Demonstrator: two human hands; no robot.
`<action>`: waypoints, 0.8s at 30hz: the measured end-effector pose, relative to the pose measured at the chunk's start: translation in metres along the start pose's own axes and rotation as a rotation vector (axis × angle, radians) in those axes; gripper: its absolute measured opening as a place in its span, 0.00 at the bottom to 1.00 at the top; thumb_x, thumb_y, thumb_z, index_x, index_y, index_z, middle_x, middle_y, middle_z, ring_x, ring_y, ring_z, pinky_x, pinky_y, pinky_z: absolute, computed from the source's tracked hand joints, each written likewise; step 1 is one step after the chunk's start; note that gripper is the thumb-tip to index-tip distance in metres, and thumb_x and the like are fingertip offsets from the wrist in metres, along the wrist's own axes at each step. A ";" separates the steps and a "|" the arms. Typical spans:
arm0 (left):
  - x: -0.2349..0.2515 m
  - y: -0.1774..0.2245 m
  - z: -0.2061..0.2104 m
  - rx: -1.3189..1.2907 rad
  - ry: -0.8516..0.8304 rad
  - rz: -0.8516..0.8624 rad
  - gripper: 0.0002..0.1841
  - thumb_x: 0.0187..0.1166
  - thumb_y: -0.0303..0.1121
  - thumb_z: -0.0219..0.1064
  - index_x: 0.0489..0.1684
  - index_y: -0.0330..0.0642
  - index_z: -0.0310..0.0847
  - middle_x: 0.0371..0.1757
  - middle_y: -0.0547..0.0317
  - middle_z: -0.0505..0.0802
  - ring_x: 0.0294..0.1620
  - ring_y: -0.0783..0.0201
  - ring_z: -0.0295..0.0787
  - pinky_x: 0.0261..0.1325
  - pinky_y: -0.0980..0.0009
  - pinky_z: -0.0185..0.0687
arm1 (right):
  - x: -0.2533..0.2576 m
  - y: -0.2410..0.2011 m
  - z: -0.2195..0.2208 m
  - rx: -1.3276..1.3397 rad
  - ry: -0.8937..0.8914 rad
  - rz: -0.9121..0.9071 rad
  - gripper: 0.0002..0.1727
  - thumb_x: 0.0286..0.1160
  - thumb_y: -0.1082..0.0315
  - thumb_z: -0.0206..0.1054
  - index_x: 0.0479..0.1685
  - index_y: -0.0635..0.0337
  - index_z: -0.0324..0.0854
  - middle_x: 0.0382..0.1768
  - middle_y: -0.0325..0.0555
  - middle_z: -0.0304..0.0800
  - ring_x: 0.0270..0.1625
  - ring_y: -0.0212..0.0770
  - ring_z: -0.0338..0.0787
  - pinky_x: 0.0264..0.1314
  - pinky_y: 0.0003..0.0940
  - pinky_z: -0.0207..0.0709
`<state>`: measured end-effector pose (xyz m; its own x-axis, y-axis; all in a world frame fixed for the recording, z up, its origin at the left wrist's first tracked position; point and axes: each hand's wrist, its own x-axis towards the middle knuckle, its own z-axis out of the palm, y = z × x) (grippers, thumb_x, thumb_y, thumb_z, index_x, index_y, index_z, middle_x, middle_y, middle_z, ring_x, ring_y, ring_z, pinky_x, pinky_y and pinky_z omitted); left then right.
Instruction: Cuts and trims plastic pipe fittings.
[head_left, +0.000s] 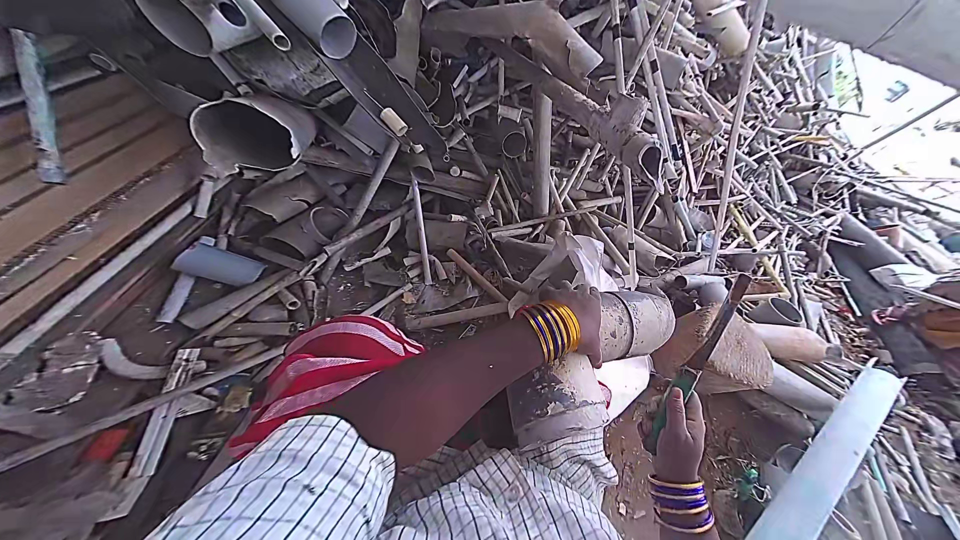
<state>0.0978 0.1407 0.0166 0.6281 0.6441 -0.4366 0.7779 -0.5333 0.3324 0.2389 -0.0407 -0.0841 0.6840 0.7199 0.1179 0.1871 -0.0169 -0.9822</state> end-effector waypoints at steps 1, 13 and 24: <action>0.003 0.002 -0.004 0.024 -0.009 0.020 0.64 0.55 0.63 0.83 0.93 0.38 0.52 0.85 0.42 0.73 0.83 0.35 0.68 0.74 0.31 0.68 | 0.000 -0.001 0.000 0.033 0.034 0.025 0.13 0.92 0.63 0.41 0.54 0.60 0.67 0.15 0.25 0.72 0.10 0.21 0.72 0.12 0.18 0.72; 0.095 0.033 0.017 0.511 -0.012 0.227 0.42 0.61 0.66 0.76 0.69 0.45 0.80 0.68 0.46 0.87 0.68 0.40 0.82 0.57 0.37 0.79 | -0.025 0.003 -0.006 0.048 -0.223 0.282 0.14 0.90 0.62 0.41 0.52 0.61 0.69 0.14 0.28 0.71 0.10 0.22 0.71 0.13 0.18 0.69; 0.064 0.031 -0.012 0.191 -0.092 0.167 0.62 0.58 0.57 0.85 0.93 0.36 0.50 0.82 0.28 0.71 0.74 0.31 0.77 0.70 0.35 0.74 | -0.038 0.010 -0.012 -0.003 -0.220 0.365 0.15 0.91 0.62 0.42 0.57 0.64 0.68 0.15 0.30 0.70 0.11 0.23 0.70 0.14 0.20 0.70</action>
<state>0.1622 0.1716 0.0095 0.7363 0.4906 -0.4660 0.6405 -0.7273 0.2464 0.2233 -0.0766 -0.0962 0.5387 0.7975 -0.2715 -0.0368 -0.2997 -0.9533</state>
